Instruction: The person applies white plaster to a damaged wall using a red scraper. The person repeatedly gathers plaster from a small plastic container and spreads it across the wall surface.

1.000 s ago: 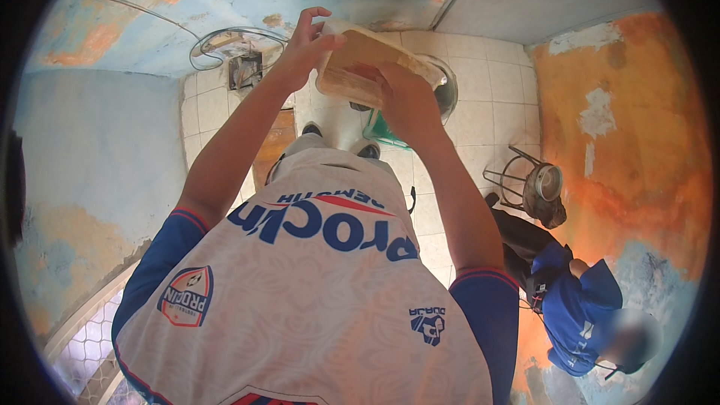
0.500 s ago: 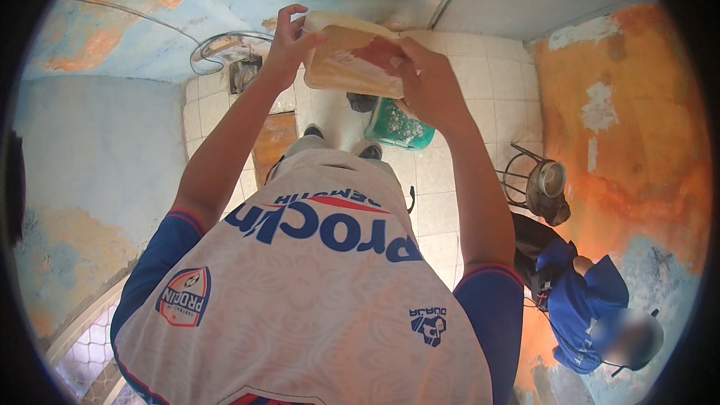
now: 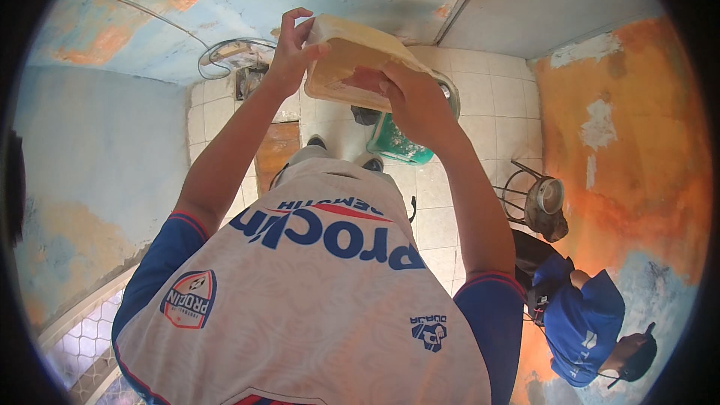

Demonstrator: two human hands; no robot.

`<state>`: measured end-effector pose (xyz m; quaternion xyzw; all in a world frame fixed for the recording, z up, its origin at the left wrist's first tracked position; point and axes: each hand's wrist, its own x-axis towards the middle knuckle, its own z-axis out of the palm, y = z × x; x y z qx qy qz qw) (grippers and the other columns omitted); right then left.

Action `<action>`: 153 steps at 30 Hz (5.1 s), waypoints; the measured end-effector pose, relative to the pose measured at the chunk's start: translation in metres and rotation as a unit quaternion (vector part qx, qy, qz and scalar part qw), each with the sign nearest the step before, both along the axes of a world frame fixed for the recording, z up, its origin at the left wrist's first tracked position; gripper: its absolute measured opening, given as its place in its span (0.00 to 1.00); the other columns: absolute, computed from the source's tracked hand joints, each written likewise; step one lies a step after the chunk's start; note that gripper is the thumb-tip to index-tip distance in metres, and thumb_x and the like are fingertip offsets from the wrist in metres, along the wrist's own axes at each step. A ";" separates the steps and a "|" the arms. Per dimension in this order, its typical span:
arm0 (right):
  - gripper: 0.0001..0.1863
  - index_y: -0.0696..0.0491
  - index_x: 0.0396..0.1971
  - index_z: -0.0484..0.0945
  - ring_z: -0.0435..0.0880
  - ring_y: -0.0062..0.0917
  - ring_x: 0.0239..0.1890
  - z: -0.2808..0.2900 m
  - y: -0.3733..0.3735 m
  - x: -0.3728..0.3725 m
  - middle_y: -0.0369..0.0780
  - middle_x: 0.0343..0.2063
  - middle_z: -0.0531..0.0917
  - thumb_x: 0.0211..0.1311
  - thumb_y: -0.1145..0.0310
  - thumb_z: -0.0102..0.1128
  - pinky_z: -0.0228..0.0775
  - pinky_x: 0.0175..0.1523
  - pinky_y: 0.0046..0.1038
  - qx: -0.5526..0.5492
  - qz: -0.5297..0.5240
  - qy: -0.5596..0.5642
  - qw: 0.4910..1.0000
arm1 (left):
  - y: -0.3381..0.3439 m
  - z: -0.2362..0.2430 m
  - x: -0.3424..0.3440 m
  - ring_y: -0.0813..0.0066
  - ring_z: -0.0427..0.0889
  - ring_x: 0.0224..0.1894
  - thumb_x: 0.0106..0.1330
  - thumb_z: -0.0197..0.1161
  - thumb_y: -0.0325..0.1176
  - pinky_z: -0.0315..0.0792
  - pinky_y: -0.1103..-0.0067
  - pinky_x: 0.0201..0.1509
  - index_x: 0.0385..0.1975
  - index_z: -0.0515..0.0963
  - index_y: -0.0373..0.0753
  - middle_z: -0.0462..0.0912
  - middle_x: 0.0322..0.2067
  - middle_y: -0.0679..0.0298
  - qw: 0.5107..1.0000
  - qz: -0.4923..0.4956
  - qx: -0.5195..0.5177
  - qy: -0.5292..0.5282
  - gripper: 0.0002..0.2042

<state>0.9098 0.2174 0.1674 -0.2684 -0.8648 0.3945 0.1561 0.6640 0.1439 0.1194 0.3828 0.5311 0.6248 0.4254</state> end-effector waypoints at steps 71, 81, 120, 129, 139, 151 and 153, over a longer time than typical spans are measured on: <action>0.08 0.58 0.39 0.73 0.81 0.49 0.37 0.441 0.307 -0.430 0.52 0.31 0.80 0.70 0.69 0.52 0.73 0.41 0.44 0.565 -0.335 0.346 0.670 | -0.223 -0.203 -0.451 0.47 0.59 0.68 0.66 0.60 0.54 0.57 0.34 0.56 0.67 0.48 0.63 0.58 0.70 0.67 0.850 0.401 -0.178 -0.293 0.34; 0.07 0.50 0.43 0.76 0.78 0.36 0.36 0.190 0.162 -0.619 0.41 0.29 0.79 0.76 0.68 0.47 0.69 0.49 0.39 0.288 -0.165 0.230 0.915 | -0.191 -0.181 -0.507 0.51 0.63 0.65 0.66 0.61 0.44 0.64 0.41 0.49 0.66 0.49 0.63 0.65 0.65 0.64 0.885 0.358 -0.210 -0.210 0.33; 0.17 0.56 0.54 0.81 0.87 0.39 0.46 0.188 0.204 -0.645 0.48 0.46 0.86 0.69 0.68 0.57 0.78 0.49 0.33 0.587 -0.381 0.310 0.643 | -0.209 -0.164 -0.650 0.51 0.65 0.66 0.69 0.57 0.47 0.63 0.43 0.58 0.68 0.47 0.56 0.63 0.65 0.54 0.895 0.285 -0.281 -0.196 0.33; 0.15 0.57 0.53 0.80 0.87 0.36 0.50 0.032 0.076 -0.669 0.48 0.47 0.86 0.74 0.77 0.48 0.78 0.53 0.32 0.346 -0.368 0.208 0.838 | -0.231 -0.185 -0.681 0.50 0.64 0.66 0.70 0.57 0.48 0.63 0.43 0.58 0.68 0.46 0.55 0.62 0.66 0.53 0.924 0.214 -0.276 -0.155 0.32; 0.14 0.52 0.49 0.86 0.89 0.36 0.38 0.327 0.255 -0.543 0.48 0.37 0.89 0.68 0.70 0.57 0.78 0.46 0.33 0.551 -0.458 0.310 0.625 | -0.255 -0.226 -0.706 0.50 0.62 0.67 0.69 0.59 0.48 0.61 0.43 0.58 0.68 0.46 0.58 0.59 0.68 0.54 0.944 0.198 -0.239 -0.111 0.33; 0.15 0.54 0.53 0.82 0.87 0.37 0.50 0.017 0.049 -0.678 0.47 0.47 0.87 0.74 0.76 0.49 0.78 0.54 0.33 0.302 -0.354 0.203 0.861 | -0.251 -0.235 -0.691 0.48 0.62 0.66 0.67 0.61 0.50 0.62 0.43 0.57 0.68 0.46 0.59 0.57 0.68 0.54 0.913 0.245 -0.244 -0.214 0.35; 0.14 0.57 0.50 0.83 0.88 0.35 0.47 0.114 0.116 -0.626 0.48 0.46 0.87 0.75 0.69 0.50 0.78 0.52 0.32 0.390 -0.407 0.333 0.756 | -0.236 -0.195 -0.685 0.47 0.61 0.67 0.68 0.61 0.50 0.61 0.42 0.57 0.68 0.45 0.59 0.57 0.69 0.54 0.892 0.275 -0.254 -0.253 0.36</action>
